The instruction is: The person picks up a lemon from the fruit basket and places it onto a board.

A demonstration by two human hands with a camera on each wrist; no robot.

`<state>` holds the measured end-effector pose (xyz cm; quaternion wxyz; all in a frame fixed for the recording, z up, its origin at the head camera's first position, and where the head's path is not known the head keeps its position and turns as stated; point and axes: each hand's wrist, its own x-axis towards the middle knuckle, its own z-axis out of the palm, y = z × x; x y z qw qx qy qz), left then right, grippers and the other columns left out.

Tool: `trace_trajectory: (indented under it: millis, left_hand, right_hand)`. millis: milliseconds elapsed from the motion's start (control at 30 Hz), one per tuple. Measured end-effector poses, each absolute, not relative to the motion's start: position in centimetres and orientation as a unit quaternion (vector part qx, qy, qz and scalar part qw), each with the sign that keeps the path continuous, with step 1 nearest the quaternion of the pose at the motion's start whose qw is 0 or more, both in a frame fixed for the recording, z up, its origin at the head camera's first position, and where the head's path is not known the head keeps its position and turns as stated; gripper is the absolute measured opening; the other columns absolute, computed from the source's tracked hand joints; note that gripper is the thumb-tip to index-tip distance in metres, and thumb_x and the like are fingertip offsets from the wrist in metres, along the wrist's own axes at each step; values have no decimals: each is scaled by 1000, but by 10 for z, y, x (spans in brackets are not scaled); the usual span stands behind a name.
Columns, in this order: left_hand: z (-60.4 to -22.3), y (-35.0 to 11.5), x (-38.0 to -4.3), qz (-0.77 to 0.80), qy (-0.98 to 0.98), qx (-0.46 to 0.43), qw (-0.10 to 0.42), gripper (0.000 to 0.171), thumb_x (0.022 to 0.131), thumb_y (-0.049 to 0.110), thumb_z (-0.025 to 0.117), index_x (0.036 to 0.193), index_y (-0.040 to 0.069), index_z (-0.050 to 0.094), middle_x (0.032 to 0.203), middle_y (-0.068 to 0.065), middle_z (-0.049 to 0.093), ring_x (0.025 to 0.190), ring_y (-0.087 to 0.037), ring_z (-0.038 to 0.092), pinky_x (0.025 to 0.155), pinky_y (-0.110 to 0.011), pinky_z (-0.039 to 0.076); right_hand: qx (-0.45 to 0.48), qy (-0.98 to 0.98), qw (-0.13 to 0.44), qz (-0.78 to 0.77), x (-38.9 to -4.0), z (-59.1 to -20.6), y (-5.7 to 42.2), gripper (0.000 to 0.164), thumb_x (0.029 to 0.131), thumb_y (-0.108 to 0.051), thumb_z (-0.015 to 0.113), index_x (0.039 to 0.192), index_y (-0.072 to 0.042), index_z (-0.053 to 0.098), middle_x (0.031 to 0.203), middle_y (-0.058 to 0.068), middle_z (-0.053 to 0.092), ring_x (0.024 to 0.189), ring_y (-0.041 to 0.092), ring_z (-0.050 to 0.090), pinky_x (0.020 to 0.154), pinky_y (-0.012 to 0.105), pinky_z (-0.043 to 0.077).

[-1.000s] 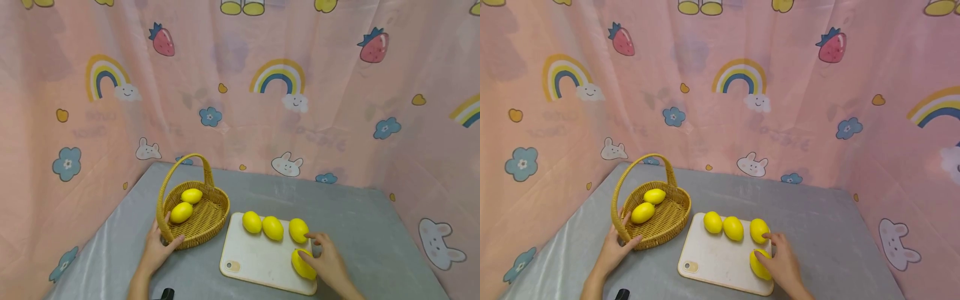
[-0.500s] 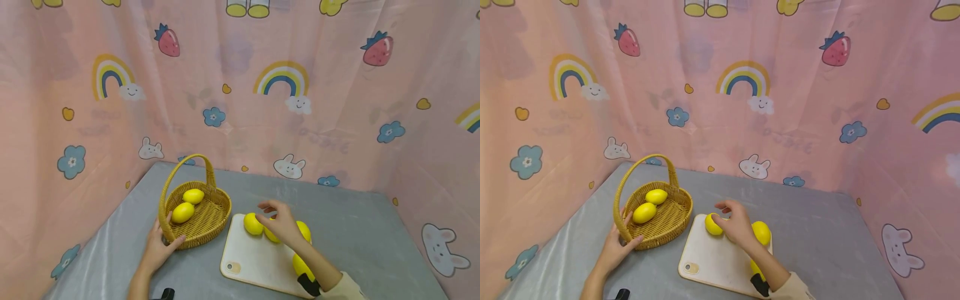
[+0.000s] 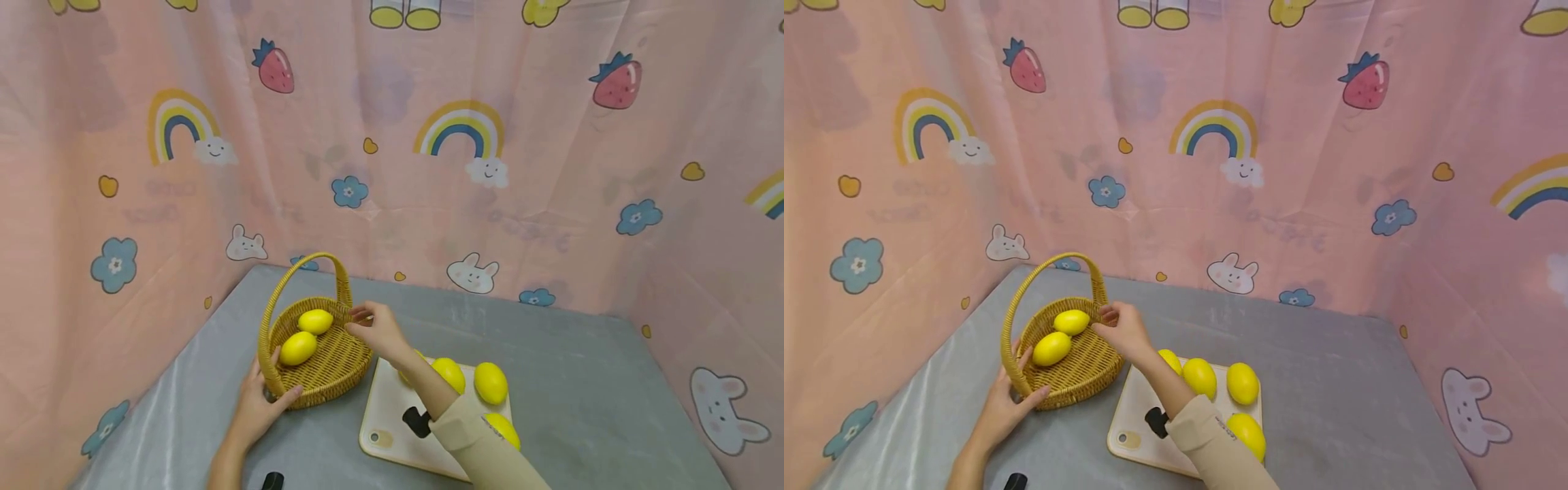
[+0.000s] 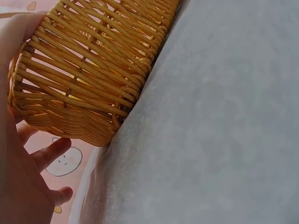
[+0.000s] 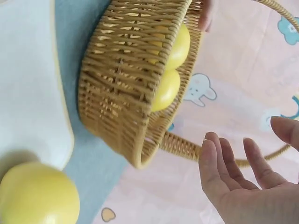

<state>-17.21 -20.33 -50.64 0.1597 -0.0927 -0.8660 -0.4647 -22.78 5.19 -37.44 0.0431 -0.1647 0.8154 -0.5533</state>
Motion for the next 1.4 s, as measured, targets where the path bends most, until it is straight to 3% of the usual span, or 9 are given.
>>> trace_trajectory:
  millis: [233,467,700,867,967,1100,1200,1333,1400]
  left_hand:
    - [-504,-201,-175,-456,-866,-111,172,85,83,24,80,150,-6,38,157,-25,26,141,-48,27,106,-73,24]
    - [-505,-198,-175,-449,-866,-117,183,83,83,25,80,149,-5,40,156,-26,29,140,-49,30,104,-72,26]
    - [-506,-198,-173,-452,-865,-116,184,81,83,24,80,149,-2,42,159,-25,25,141,-51,27,103,-74,26]
    - [-507,-198,-170,-451,-866,-110,185,81,82,24,80,148,-4,43,158,-26,25,139,-53,27,102,-74,26]
    - [-507,-199,-169,-452,-867,-106,183,81,82,25,80,149,-2,43,159,-26,24,140,-52,27,102,-74,26]
    - [-506,-200,-170,-451,-868,-102,183,80,83,26,79,150,0,43,159,-25,24,141,-51,26,103,-73,26]
    - [-506,-200,-170,-446,-871,-100,181,80,84,27,79,150,0,42,159,-25,24,140,-52,26,102,-74,27]
    - [-506,-202,-169,-447,-872,-97,174,81,85,25,78,151,-2,39,159,-26,22,140,-52,26,101,-75,26]
    - [-506,-202,-170,-452,-870,-96,171,82,86,24,78,152,-2,37,160,-25,22,141,-51,26,102,-74,26]
  right_hand:
    - [-167,828,82,-529,-236,-386,6,35,93,-10,66,123,7,62,122,24,61,116,40,57,91,47,53]
    - [-256,872,112,-402,-229,-403,-28,43,90,-3,63,132,3,59,132,18,60,116,29,58,88,35,52]
    - [-301,920,94,-235,-222,-418,-47,65,83,1,64,145,-12,51,153,2,44,146,26,30,108,60,35]
    - [-306,920,103,-222,-221,-424,-52,75,80,2,68,149,-15,45,153,-5,43,150,25,22,110,64,30]
    - [-310,918,99,-226,-221,-423,-52,69,82,-1,67,147,-13,47,150,-4,47,149,26,22,109,65,30]
    - [-320,915,74,-234,-223,-421,-50,55,88,-6,67,140,-12,52,129,-1,63,143,25,36,109,66,29]
    - [-328,910,58,-245,-226,-423,-48,51,89,-7,69,137,-12,54,96,-4,68,113,13,59,109,63,29]
    - [-351,890,47,-286,-232,-425,-46,47,89,1,68,134,-7,57,80,-3,63,72,5,55,88,34,50]
    - [-364,881,41,-298,-235,-426,-45,45,87,6,66,131,-4,60,86,3,66,72,8,57,69,22,49]
